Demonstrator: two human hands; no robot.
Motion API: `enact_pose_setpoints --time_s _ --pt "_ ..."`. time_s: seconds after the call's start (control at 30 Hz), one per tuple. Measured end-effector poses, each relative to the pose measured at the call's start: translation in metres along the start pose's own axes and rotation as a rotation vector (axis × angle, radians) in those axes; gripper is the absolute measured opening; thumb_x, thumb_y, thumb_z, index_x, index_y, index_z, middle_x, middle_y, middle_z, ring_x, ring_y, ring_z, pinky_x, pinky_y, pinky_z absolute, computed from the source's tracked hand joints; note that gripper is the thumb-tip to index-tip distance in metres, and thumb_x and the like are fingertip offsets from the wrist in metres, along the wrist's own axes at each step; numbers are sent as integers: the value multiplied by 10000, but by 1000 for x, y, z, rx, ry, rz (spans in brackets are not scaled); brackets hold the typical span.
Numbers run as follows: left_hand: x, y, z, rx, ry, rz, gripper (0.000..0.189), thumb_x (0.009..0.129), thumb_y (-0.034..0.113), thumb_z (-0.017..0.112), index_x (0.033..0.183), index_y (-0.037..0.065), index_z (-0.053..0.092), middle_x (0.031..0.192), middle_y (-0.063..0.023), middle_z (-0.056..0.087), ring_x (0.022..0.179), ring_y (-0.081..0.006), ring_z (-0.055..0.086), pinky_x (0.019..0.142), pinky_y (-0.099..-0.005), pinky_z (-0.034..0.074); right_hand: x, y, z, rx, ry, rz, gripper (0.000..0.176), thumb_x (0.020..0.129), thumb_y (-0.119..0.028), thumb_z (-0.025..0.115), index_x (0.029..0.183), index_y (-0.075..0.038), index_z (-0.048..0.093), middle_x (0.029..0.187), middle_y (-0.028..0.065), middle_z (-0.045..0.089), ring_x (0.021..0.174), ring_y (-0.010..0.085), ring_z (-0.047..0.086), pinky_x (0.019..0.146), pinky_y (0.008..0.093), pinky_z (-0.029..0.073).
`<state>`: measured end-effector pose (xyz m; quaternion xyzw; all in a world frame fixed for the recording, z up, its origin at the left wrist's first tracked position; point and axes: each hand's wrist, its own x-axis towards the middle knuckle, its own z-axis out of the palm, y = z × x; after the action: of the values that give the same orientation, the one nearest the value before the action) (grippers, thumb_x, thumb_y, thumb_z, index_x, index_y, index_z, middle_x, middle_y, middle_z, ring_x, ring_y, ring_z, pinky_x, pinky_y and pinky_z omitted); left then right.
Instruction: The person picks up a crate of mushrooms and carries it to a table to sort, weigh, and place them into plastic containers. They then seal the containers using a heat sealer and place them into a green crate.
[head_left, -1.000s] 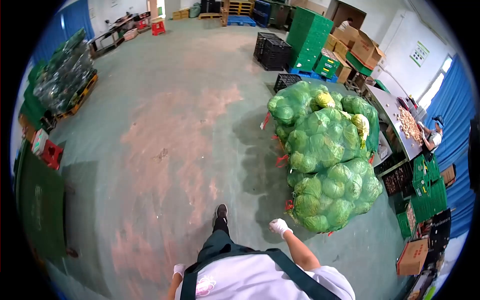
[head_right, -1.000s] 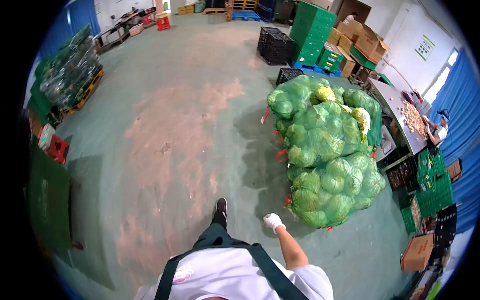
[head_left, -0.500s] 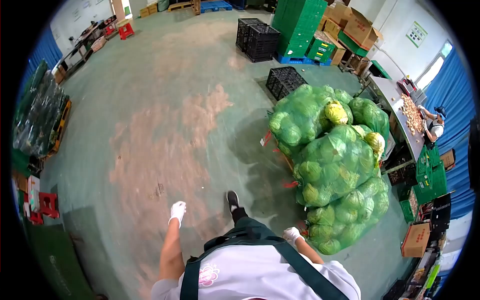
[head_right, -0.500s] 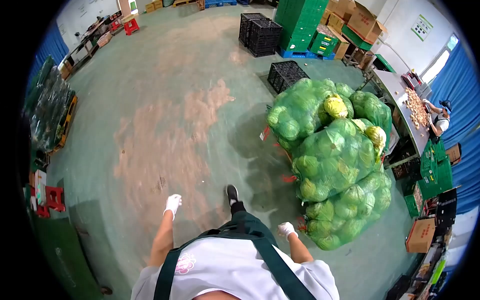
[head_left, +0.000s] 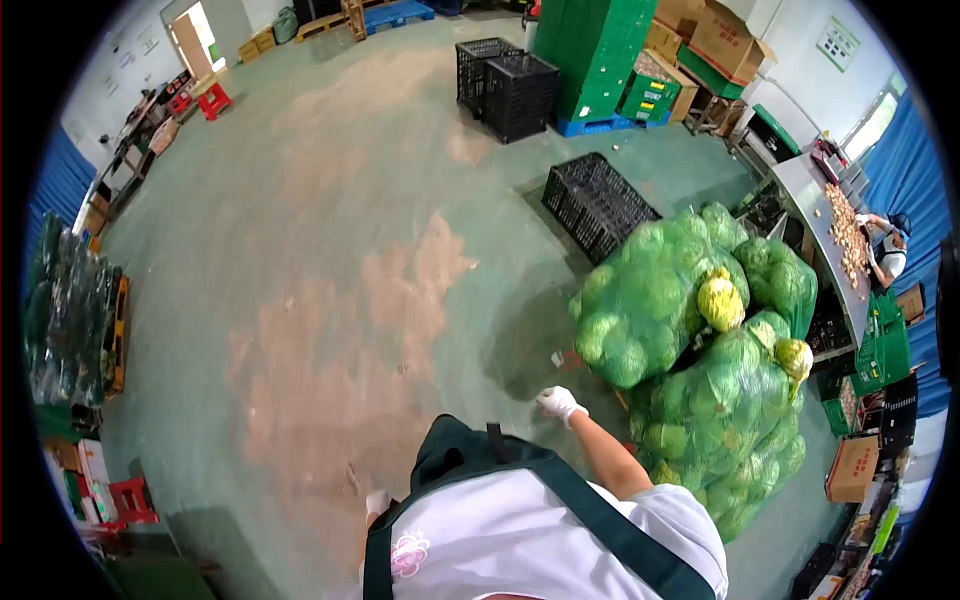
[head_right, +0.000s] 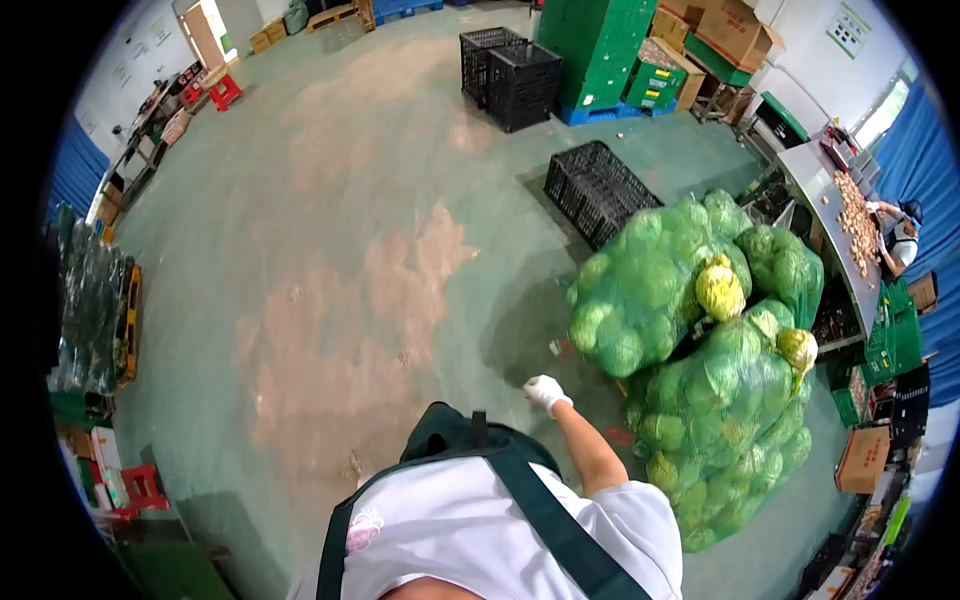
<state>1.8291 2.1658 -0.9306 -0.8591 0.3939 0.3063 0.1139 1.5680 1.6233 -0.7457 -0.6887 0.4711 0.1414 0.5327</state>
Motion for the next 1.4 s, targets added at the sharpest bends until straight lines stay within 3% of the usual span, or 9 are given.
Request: enact_pose_setpoints --time_s 0.27,0.37,0.47,0.6,0.67,0.9,1.0,1.17,1.4 --pt "133 -20 -164 -229 -182 -58 168 719 200 556 733 97 689 816 -159 647 751 -331 633 659 -388 514 139 -91 -46 43 74 -58 260 787 -234 512 872 -34 655 784 87 671 694 211 638 650 310 505" --pt "244 -38 -231 -150 -143 44 169 713 202 563 735 96 693 817 -162 648 752 -332 635 661 -388 516 183 -45 -48 -971 -118 -257 189 752 -197 559 814 -59 674 858 129 663 745 255 650 700 353 535" --pt "377 -27 -342 72 37 204 161 690 196 578 730 88 690 812 -161 649 754 -323 638 659 -388 519 151 -91 -89 19 -108 606 310 816 -247 442 745 -61 680 663 56 643 537 150 575 473 283 447" --pt "534 35 -537 322 414 379 95 692 130 589 651 52 626 665 -121 623 613 -259 613 553 -386 487 184 -73 -112 429 141 511 228 810 -200 486 780 -46 652 687 64 636 523 165 569 457 305 441" --pt "546 111 -641 -1328 121 -89 162 804 138 535 689 39 592 571 -4 516 525 -96 494 481 -271 397 208 -80 -125 737 278 474 195 807 -179 502 791 -41 638 688 64 628 521 167 565 452 303 437" --pt "716 239 -696 -792 58 202 170 789 172 515 751 58 634 677 -119 606 610 -193 590 591 -339 471 288 -127 -178 233 115 505 227 803 -213 501 783 -52 659 683 83 629 549 169 586 496 313 459" --pt "728 287 -727 571 101 724 184 692 217 578 756 65 659 841 -176 630 731 -326 615 643 -425 502 342 -137 -205 295 61 672 266 781 -239 495 764 -51 683 701 89 657 614 218 620 575 342 489" --pt "890 289 -718 630 -282 912 217 765 269 529 810 98 654 838 -128 635 753 -289 611 645 -410 482 399 -200 -336 398 672 497 310 749 -271 492 764 -14 665 790 190 643 733 327 634 673 413 499" --pt "1049 596 -890 57 -499 674 193 783 266 509 835 118 622 816 -89 608 756 -260 588 623 -395 453 460 -294 -482 422 913 401 329 712 -282 486 826 -15 639 830 189 637 762 349 612 697 424 479"
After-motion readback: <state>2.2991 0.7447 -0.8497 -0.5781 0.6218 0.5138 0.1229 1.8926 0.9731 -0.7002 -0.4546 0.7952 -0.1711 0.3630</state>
